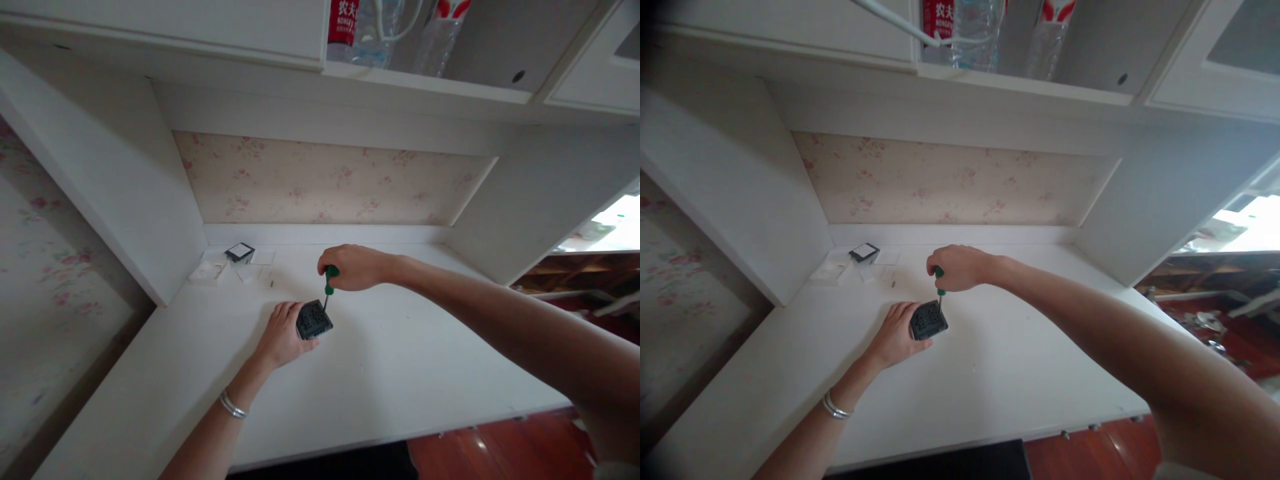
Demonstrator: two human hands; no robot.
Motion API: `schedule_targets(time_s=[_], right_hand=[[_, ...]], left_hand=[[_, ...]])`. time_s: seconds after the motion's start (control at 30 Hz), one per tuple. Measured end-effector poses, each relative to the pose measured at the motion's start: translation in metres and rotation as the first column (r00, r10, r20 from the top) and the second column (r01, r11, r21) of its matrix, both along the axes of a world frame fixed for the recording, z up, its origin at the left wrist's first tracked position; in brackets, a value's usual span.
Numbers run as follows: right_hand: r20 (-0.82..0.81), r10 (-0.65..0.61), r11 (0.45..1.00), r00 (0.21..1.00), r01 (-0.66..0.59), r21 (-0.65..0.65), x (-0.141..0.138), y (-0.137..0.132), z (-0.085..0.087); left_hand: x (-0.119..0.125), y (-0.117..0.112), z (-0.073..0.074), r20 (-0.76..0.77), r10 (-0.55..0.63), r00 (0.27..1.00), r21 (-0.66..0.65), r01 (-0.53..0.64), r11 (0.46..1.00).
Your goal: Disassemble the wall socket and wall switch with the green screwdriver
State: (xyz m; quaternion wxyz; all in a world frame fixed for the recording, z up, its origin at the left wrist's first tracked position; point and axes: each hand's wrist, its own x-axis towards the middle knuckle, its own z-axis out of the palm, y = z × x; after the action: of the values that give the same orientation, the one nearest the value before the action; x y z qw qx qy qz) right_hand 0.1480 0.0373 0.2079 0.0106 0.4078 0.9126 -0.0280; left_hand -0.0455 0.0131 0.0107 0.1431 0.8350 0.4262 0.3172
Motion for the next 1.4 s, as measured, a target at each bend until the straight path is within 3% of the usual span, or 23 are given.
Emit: schedule_targets(time_s=[0.2,0.33,0.4,0.5,0.63,0.8,0.9,1.03,1.1,1.17,1.3,1.4], right_hand=[[-0.17,-0.145,0.988,0.975,0.153,0.035,0.014,-0.006,0.007],[-0.401,-0.341,0.939,0.85,0.331,-0.097,0.038,-0.007,-0.006],[-0.53,-0.455,0.89,0.716,0.383,-0.248,0.051,-0.005,-0.022],[-0.696,-0.567,0.821,0.44,0.363,-0.44,0.069,-0.003,-0.052],[-0.764,-0.639,0.764,0.084,0.178,-0.62,0.082,-0.007,-0.089],[-0.647,-0.746,0.665,-0.158,-0.116,-0.738,0.082,-0.021,-0.12],[-0.541,-0.823,0.566,-0.173,-0.324,-0.758,0.07,-0.028,-0.132],[-0.454,-0.889,0.415,-0.06,-0.524,-0.744,0.044,-0.034,-0.139],[-0.431,-0.901,0.379,-0.048,-0.568,-0.73,0.032,-0.032,-0.141],[-0.421,-0.903,0.386,-0.083,-0.585,-0.713,0.022,-0.026,-0.142],[-0.428,-0.886,0.45,-0.181,-0.562,-0.694,0.014,-0.012,-0.14],[-0.494,-0.858,0.485,-0.141,-0.538,-0.689,0.011,-0.006,-0.137]], left_hand=[[0.002,0.002,-0.005,0.049,0.02,0.999,-0.016,-0.019,1.0],[0.003,0.0,-0.001,0.099,0.028,0.995,-0.022,-0.026,0.999],[0.002,0.0,0.002,0.129,0.027,0.991,-0.03,-0.023,0.999],[0.001,0.001,0.003,0.163,0.02,0.986,-0.045,-0.013,0.999],[-0.002,0.005,0.003,0.228,0.046,0.973,-0.099,-0.023,0.995],[-0.009,0.013,0.002,0.35,0.103,0.931,-0.142,-0.057,0.988],[-0.016,0.02,0.0,0.479,0.136,0.867,-0.204,-0.041,0.978],[-0.021,0.028,-0.001,0.614,0.25,0.749,-0.373,-0.003,0.928],[-0.023,0.031,0.0,0.647,0.336,0.685,-0.464,0.005,0.886],[-0.025,0.035,0.0,0.659,0.429,0.617,-0.544,-0.002,0.839],[-0.032,0.043,-0.005,0.633,0.566,0.527,-0.639,-0.057,0.767],[-0.036,0.05,-0.013,0.652,0.596,0.469,-0.661,-0.034,0.75]])
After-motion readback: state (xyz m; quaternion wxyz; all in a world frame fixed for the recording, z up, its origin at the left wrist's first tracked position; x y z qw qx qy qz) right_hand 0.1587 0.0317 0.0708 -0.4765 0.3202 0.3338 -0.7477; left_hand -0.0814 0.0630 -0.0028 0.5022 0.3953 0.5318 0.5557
